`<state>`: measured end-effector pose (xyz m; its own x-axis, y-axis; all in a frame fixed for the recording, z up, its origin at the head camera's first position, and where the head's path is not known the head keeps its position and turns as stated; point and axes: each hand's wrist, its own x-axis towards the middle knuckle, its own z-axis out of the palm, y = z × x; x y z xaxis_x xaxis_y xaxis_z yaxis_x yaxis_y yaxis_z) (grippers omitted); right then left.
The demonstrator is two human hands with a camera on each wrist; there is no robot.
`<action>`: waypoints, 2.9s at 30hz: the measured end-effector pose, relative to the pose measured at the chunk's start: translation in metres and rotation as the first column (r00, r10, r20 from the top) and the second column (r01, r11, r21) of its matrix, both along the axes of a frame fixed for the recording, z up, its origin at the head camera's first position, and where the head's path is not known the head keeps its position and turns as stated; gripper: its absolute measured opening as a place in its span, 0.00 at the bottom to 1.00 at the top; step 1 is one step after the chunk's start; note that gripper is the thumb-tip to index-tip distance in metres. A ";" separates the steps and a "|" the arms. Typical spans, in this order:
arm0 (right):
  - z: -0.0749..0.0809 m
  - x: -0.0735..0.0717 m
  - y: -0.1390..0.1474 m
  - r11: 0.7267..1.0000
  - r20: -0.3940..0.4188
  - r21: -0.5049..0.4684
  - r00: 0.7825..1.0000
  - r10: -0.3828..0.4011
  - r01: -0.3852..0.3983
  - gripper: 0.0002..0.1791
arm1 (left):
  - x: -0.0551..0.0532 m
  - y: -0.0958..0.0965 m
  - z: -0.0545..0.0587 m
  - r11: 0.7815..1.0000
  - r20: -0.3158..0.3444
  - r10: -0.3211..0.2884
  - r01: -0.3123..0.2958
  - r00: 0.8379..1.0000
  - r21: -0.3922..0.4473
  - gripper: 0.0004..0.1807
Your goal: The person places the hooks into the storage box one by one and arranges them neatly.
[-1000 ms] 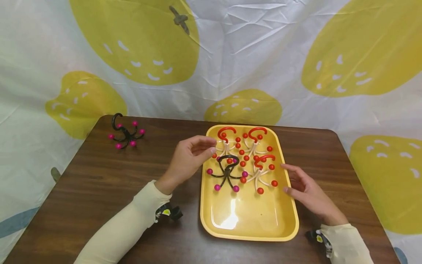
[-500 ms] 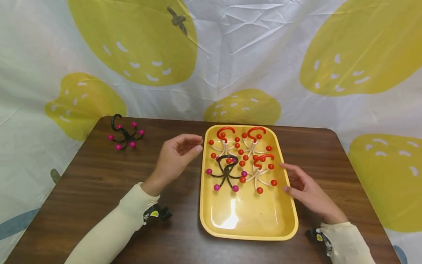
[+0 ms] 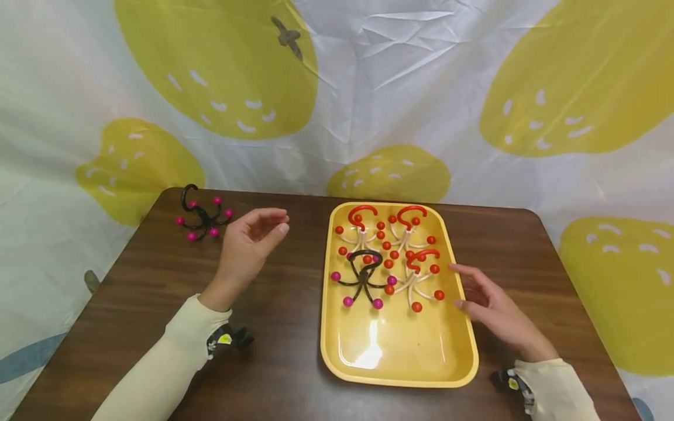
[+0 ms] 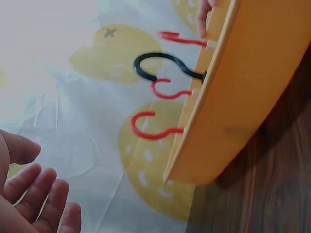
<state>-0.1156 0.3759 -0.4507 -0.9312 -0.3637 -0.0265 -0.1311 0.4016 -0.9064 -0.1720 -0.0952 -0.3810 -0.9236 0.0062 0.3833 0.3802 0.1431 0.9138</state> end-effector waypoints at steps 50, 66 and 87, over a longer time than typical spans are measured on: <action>-0.004 0.004 0.005 0.994 0.031 -0.105 0.999 0.012 -0.009 0.36 | -0.039 -0.141 -0.007 0.839 -0.020 0.532 -0.523 0.847 0.151 0.09; -0.002 0.002 0.004 0.994 0.037 -0.107 0.999 0.015 -0.011 0.36 | -0.060 -0.150 -0.026 0.802 0.097 0.597 -0.594 0.796 -0.060 0.19; -0.003 0.003 0.003 0.996 0.031 -0.090 0.999 0.009 -0.006 0.36 | -0.072 -0.155 -0.036 0.772 0.114 0.633 -0.614 0.766 -0.161 0.16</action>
